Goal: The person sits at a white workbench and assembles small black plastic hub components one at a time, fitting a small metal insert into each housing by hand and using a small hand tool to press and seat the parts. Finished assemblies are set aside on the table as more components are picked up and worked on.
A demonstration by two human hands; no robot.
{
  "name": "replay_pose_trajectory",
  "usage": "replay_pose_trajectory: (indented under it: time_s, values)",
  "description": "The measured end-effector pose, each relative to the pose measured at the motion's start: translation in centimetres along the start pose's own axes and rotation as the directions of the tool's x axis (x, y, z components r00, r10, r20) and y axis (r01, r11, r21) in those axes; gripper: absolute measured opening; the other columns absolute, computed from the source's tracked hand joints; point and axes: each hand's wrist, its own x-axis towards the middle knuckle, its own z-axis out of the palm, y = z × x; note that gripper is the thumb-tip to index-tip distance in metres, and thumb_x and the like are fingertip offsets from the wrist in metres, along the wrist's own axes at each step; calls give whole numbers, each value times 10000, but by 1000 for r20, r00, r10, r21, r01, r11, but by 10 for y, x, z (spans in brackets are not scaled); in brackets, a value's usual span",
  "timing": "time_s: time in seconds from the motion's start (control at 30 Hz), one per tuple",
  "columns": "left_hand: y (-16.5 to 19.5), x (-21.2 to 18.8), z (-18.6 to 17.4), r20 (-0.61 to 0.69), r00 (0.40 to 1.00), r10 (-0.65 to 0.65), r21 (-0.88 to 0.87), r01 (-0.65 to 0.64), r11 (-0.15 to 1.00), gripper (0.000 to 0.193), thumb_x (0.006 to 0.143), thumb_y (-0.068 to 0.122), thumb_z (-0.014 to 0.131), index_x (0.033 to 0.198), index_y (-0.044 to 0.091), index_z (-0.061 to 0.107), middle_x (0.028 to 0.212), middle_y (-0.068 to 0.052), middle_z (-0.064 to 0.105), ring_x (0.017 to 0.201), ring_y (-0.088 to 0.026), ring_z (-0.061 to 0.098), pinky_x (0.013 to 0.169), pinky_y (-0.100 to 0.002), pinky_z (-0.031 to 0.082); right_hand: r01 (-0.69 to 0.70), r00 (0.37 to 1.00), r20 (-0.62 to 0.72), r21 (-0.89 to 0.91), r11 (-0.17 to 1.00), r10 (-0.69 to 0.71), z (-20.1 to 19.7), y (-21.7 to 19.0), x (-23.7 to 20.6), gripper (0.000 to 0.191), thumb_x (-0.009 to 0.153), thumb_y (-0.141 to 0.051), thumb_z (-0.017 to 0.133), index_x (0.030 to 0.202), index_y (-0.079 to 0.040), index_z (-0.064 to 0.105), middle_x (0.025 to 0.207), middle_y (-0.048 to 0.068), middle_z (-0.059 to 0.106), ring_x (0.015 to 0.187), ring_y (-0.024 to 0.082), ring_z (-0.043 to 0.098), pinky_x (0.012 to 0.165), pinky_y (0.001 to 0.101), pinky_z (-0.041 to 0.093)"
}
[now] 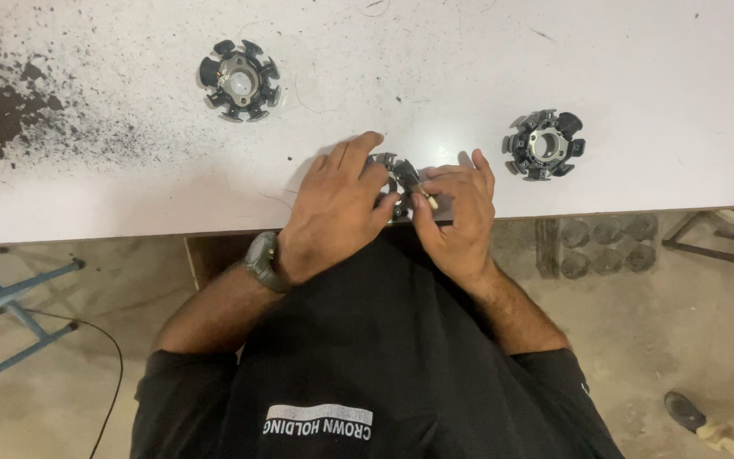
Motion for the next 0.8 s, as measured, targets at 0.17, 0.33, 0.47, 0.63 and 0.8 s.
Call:
replay_pose_trajectory:
  time_s: [0.17, 0.33, 0.47, 0.63, 0.8]
  values:
    - [-2, 2, 12, 7, 999, -37, 43, 37, 998, 178, 884, 155, 746, 1011, 37, 705, 1333, -134, 602, 1168, -313, 575, 979, -473, 459, 12, 1000, 30, -73, 997, -10, -1, -1, -1, 221, 866, -5, 774, 1024, -64, 630, 1037, 92, 702, 1067, 261, 664, 1250, 557, 300]
    - [-7, -3, 9, -26, 999, -40, 6, 40, 999, 214, 844, 178, 756, 987, 34, 689, 1313, -147, 588, 1169, -314, 570, 961, -477, 453, 96, 995, 18, -67, 993, -95, 0, -1, -2, 243, 856, 5, 784, 1037, -54, 634, 1042, 104, 698, 1075, 261, 665, 1261, 553, 269]
    - [-7, -4, 13, -49, 997, -52, -16, 52, 999, 207, 871, 173, 757, 1034, 56, 706, 1333, -112, 596, 1166, -295, 572, 965, -471, 452, 111, 994, 23, -75, 991, -110, -1, -3, -4, 257, 852, 6, 793, 1046, -54, 635, 1049, 103, 698, 1071, 262, 659, 1267, 544, 263]
    - [-9, -9, 20, -116, 991, -61, -79, 52, 996, 156, 890, 130, 771, 1029, 86, 714, 1345, -80, 610, 1204, -274, 563, 991, -446, 441, 152, 988, 40, -124, 981, -148, -1, -3, -2, 271, 851, 7, 803, 1051, -65, 636, 1015, 71, 686, 1063, 250, 658, 1250, 550, 261]
    - [-13, -11, 24, -188, 982, -31, -136, 5, 991, 152, 877, 89, 776, 1010, 97, 700, 1381, -93, 584, 1327, -294, 510, 1085, -458, 419, 123, 992, 55, -137, 983, -117, -2, -10, 1, 271, 851, -7, 818, 1056, -70, 653, 1006, 67, 676, 1054, 257, 647, 1240, 535, 313]
